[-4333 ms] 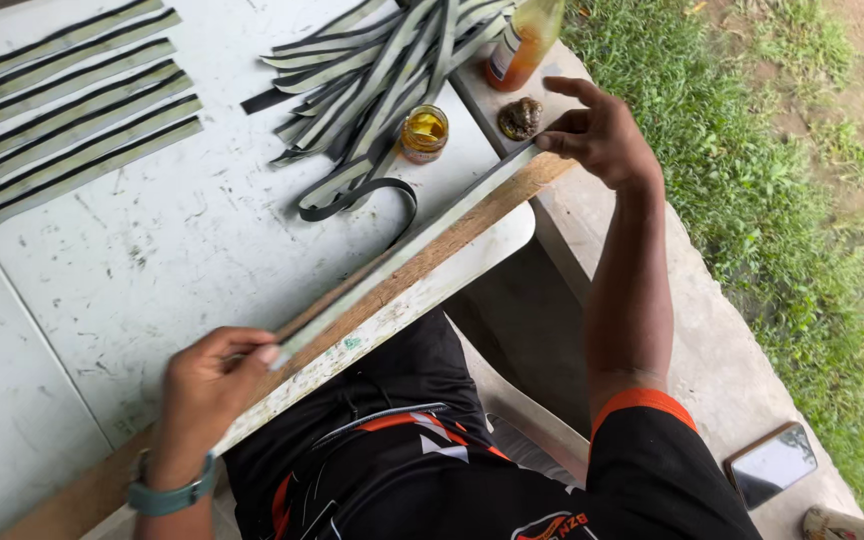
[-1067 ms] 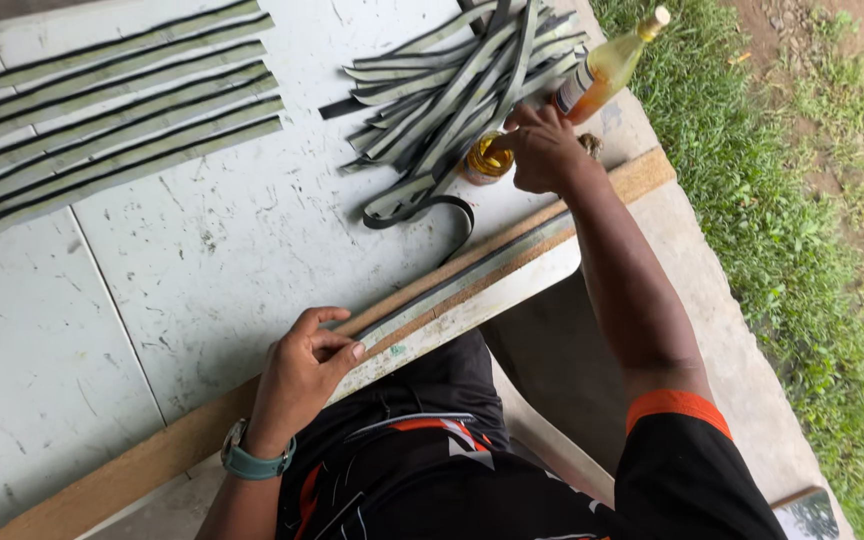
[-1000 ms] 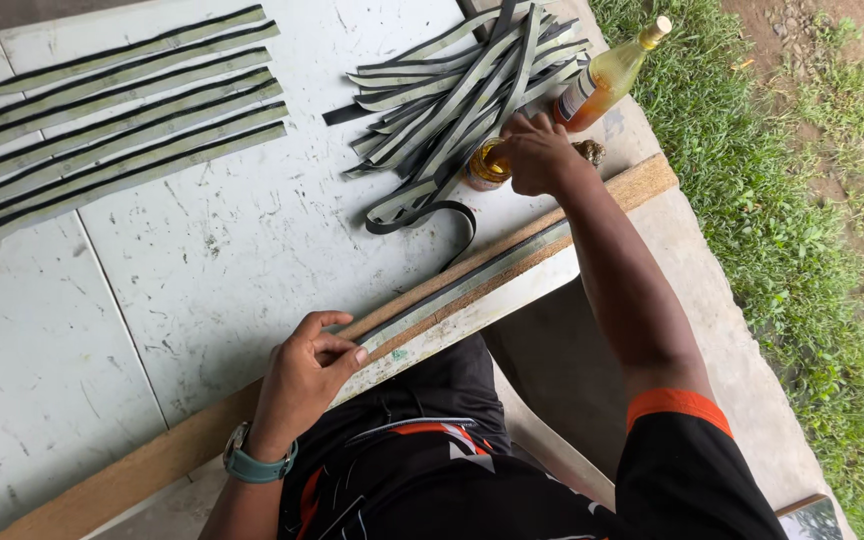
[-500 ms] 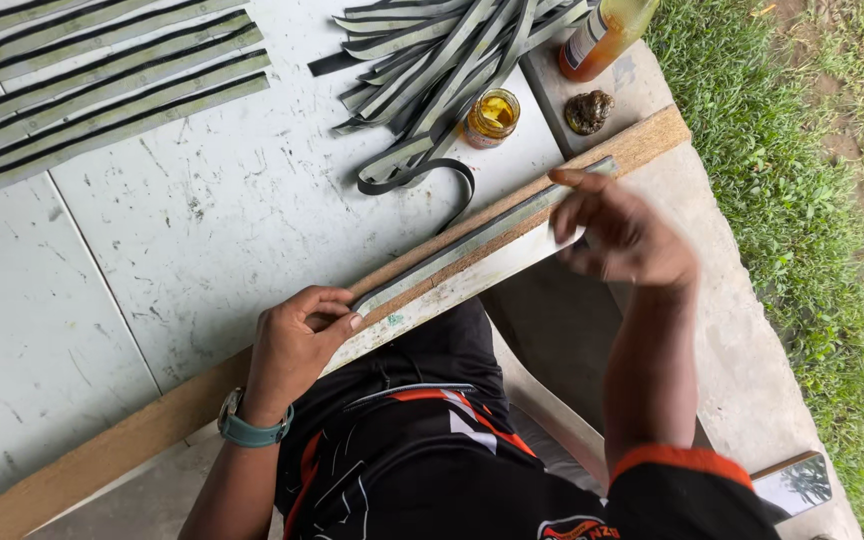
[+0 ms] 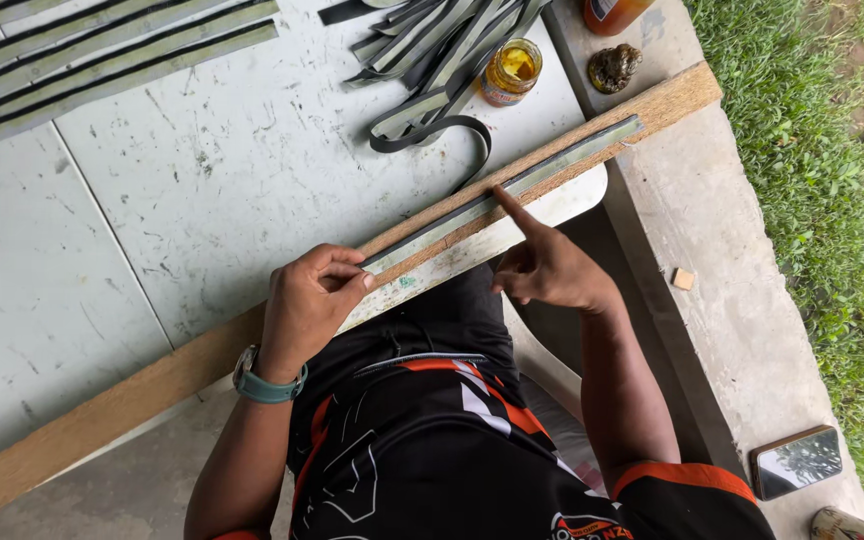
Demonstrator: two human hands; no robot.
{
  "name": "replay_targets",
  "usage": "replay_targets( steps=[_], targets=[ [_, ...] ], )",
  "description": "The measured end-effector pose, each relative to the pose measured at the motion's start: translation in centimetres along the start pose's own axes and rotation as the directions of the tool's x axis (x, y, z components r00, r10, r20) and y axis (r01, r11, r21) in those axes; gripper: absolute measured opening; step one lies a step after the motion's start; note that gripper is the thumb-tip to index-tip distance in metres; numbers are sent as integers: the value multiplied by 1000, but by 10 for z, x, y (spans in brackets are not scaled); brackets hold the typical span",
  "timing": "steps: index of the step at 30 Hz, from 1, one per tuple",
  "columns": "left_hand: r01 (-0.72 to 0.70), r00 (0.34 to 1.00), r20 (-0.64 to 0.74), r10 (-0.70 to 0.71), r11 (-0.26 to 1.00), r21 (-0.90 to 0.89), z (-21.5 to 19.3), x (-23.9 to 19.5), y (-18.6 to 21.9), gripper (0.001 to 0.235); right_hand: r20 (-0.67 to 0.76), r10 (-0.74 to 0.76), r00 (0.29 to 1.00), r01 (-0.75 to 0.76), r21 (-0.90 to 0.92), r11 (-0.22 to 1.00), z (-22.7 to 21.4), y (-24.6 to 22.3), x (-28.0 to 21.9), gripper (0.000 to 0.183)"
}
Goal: The person repeatedly scrapes long black-and-white strips against a wooden board, then places the strips on a white table. The process is repeated multiple times with consistent hand motions.
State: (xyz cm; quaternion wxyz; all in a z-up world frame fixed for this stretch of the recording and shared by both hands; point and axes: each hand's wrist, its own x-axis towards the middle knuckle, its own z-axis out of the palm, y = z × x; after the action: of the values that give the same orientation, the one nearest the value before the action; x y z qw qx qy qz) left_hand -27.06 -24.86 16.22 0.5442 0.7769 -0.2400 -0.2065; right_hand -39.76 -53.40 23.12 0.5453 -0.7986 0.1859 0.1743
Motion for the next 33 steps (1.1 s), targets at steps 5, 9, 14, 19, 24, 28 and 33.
replay_targets(
  steps=[5,9,14,19,24,28,33],
  targets=[
    [23,999,24,-22,1000,-21,-4,0,0,32,-54,-47,997,29,-301,953,31,-21,-2,106],
    [-60,997,-47,57,995,-81,-17,-7,-5,41,-69,-68,995,30,-441,897,52,-35,0,100],
    [-50,987,-159,36,995,-83,-37,-19,-16,46,-54,-82,995,37,-566,824,83,-48,5,95],
    [-93,978,-195,78,993,-66,-43,-26,-25,44,12,34,999,-12,-791,611,114,-52,13,92],
    [-157,970,-195,146,987,-40,-42,-27,-27,41,68,-100,993,113,-822,558,138,-44,13,83],
    [-153,962,-229,148,988,-5,-47,-30,-14,40,-149,-549,822,307,-696,649,62,-47,23,58],
    [-90,956,-282,77,995,-32,-49,-39,-13,36,-360,-489,794,-56,-845,532,-86,-44,89,60]
  ],
)
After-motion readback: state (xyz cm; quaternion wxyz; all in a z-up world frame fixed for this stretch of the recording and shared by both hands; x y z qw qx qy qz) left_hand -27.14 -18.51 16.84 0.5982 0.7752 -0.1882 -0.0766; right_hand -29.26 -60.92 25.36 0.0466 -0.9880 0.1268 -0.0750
